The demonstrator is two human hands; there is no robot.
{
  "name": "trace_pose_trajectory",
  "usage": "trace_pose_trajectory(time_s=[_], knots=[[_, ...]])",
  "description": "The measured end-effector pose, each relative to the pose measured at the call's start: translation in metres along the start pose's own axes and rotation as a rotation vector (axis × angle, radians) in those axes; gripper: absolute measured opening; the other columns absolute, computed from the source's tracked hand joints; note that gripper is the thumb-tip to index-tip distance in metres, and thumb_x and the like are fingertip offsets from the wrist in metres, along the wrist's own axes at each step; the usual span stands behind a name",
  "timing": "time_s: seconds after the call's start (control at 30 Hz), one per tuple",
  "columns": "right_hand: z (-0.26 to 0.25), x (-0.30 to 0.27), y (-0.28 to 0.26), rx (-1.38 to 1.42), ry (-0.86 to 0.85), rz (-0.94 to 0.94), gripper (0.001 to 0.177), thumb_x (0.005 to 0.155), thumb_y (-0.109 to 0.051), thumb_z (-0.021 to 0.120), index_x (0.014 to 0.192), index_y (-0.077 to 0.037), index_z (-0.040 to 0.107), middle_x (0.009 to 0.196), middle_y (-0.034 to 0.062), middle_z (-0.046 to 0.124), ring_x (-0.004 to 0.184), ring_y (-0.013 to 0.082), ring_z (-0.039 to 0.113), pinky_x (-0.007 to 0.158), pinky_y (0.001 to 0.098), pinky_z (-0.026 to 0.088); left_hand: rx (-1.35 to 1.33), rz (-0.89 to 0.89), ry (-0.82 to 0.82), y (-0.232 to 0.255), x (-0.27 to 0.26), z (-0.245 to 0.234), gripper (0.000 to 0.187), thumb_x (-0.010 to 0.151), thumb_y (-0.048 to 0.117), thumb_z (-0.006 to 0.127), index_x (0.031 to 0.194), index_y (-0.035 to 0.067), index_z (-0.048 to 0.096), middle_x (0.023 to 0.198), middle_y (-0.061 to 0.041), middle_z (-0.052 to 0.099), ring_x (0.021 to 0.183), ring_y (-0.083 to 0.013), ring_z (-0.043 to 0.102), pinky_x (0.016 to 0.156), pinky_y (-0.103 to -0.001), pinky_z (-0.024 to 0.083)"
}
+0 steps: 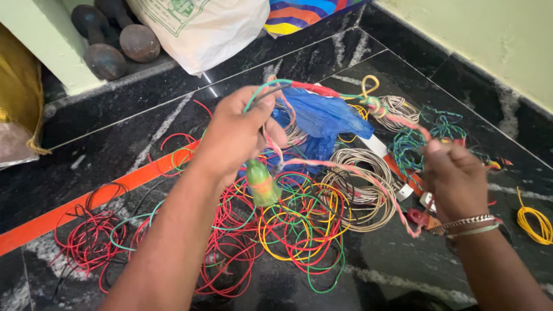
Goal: The person winds a green wire around a small cylindrical object using both hands. They then pick up a bundle of pink and white wires from a blue plastic bag and begin winding them around the same object.
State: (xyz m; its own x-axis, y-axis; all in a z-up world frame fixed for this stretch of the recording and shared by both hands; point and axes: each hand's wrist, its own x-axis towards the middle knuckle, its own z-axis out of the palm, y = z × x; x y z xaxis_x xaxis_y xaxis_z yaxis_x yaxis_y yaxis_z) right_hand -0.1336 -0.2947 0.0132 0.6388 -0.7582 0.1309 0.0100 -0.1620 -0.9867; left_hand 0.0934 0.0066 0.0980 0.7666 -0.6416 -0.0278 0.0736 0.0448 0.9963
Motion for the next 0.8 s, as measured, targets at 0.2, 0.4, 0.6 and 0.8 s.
trace_pose_trajectory(time_s=[0.2, 0.4, 0.6, 0.8], knots=[[0.023, -0.011, -0.001, 0.017, -0.541, 0.178, 0.046, 0.094, -0.020, 0.064, 0.137, -0.005, 0.059, 0.109, 0.0068, 0.073, 0.087, 0.0088, 0.068, 0.075, 0.0248, 0.057, -0.443, -0.087, -0.258, 0.012, -0.027, -0.005, 0.036, 0.105, 0.030, 0.051, 0.129, 0.007, 0.064, 0.057, 0.002, 0.052, 0.041, -0.0040, 0.035, 0.040, -0.023, 0.028], [0.064, -0.014, 0.002, 0.049, -0.855, 0.263, 0.058, 0.083, -0.012, 0.067, 0.137, -0.007, 0.050, 0.131, 0.0057, 0.067, 0.119, 0.0190, 0.065, 0.097, 0.0377, 0.054, -0.464, -0.090, -0.538, 0.045, -0.046, -0.008, 0.038, 0.108, 0.031, 0.048, 0.128, 0.002, 0.061, 0.049, 0.002, 0.045, 0.036, -0.0038, 0.031, 0.036, -0.023, 0.027], [0.112, 0.026, 0.040, 0.527, -0.869, 0.546, 0.046, 0.097, -0.016, 0.064, 0.134, 0.007, 0.052, 0.132, 0.0222, 0.062, 0.120, 0.0336, 0.064, 0.105, 0.0466, 0.053, -0.553, -0.061, -0.696, 0.063, -0.060, -0.037, 0.034, 0.111, 0.021, 0.046, 0.132, -0.003, 0.056, 0.054, -0.002, 0.048, 0.038, -0.0052, 0.035, 0.039, -0.021, 0.029], [0.186, 0.071, 0.083, -0.020, -0.520, 0.215, 0.047, 0.087, -0.017, 0.071, 0.128, -0.002, 0.056, 0.122, 0.0152, 0.066, 0.101, 0.0252, 0.067, 0.084, 0.0400, 0.056, -0.591, 0.039, -0.697, 0.062, -0.060, -0.061, 0.036, 0.117, 0.021, 0.042, 0.138, -0.005, 0.057, 0.054, -0.001, 0.046, 0.041, -0.0052, 0.032, 0.044, -0.023, 0.031]])
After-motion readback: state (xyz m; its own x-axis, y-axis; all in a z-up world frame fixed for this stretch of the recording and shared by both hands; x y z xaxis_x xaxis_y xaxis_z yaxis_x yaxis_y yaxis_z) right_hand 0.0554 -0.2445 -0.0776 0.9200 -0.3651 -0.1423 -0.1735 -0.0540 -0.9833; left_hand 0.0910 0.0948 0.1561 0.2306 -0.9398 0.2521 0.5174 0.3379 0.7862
